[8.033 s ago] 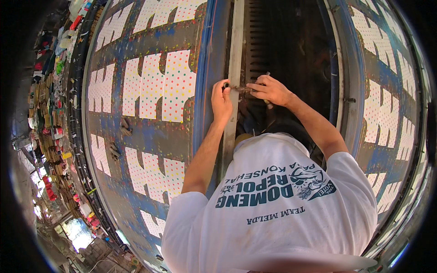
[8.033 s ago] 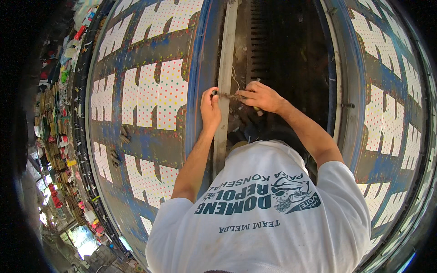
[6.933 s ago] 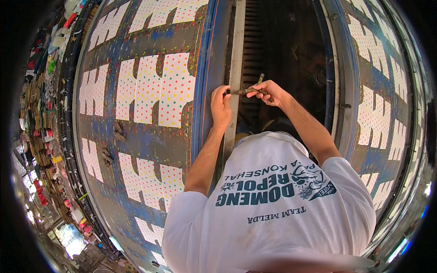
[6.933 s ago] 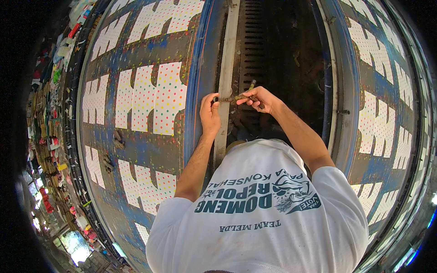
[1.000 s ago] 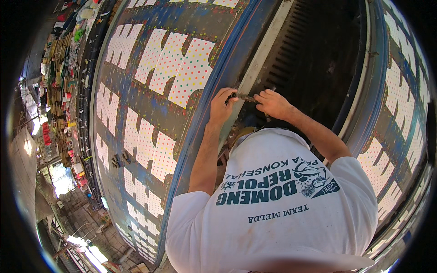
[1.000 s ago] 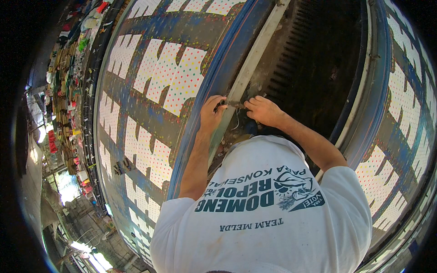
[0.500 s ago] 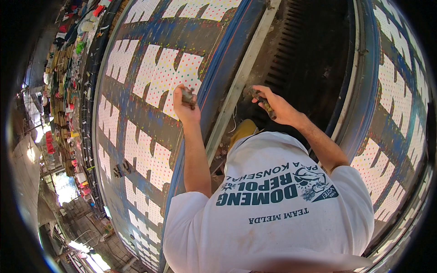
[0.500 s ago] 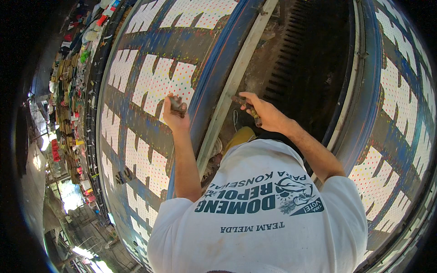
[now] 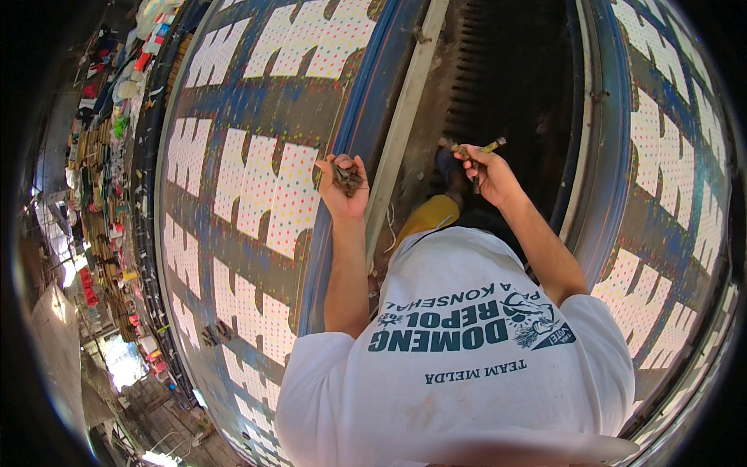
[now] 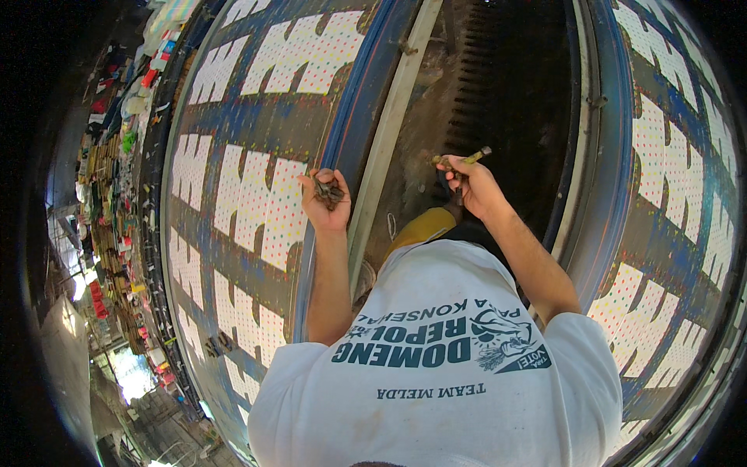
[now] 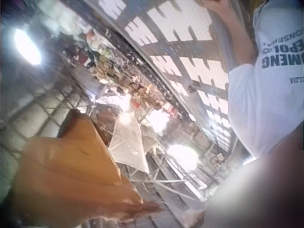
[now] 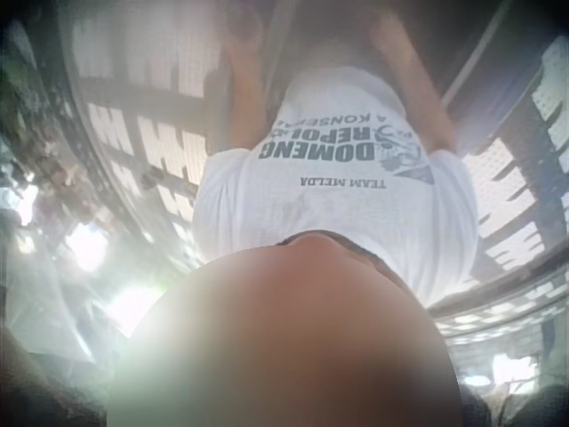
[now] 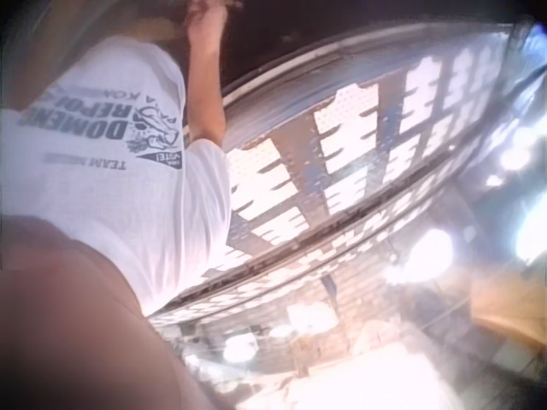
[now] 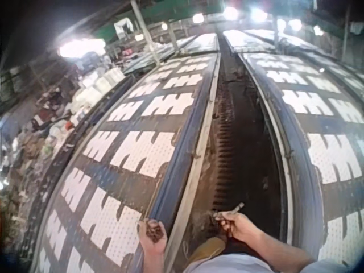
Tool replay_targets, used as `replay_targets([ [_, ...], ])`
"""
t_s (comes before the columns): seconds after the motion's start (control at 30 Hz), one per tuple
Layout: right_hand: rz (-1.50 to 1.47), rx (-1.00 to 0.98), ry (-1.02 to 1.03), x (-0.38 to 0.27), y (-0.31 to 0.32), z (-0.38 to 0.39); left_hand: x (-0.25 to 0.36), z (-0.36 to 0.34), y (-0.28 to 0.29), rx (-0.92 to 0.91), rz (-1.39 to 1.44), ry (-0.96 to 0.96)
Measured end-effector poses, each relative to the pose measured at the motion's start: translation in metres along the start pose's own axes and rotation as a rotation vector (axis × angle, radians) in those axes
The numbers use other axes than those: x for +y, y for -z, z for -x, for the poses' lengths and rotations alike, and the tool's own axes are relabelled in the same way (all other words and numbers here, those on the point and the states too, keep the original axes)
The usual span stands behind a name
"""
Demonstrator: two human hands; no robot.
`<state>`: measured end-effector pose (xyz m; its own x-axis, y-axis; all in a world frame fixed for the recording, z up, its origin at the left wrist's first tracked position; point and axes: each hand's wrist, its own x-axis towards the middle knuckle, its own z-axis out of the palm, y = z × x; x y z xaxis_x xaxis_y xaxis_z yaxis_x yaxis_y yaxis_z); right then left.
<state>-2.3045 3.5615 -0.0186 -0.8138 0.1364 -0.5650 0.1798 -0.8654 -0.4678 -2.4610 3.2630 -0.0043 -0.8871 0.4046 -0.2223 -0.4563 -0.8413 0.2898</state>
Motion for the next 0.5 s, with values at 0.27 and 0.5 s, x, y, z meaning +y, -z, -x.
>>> replay_targets([
  [0.27,-0.335,0.111,-0.066,-0.104,-0.005,-0.093,-0.038,-0.127,-0.043,-0.08,-0.138,-0.016],
  [0.5,-0.231,0.131,-0.106,-0.165,-0.027,-0.182,-0.069,-0.232,-0.08,-0.106,-0.232,0.0],
])
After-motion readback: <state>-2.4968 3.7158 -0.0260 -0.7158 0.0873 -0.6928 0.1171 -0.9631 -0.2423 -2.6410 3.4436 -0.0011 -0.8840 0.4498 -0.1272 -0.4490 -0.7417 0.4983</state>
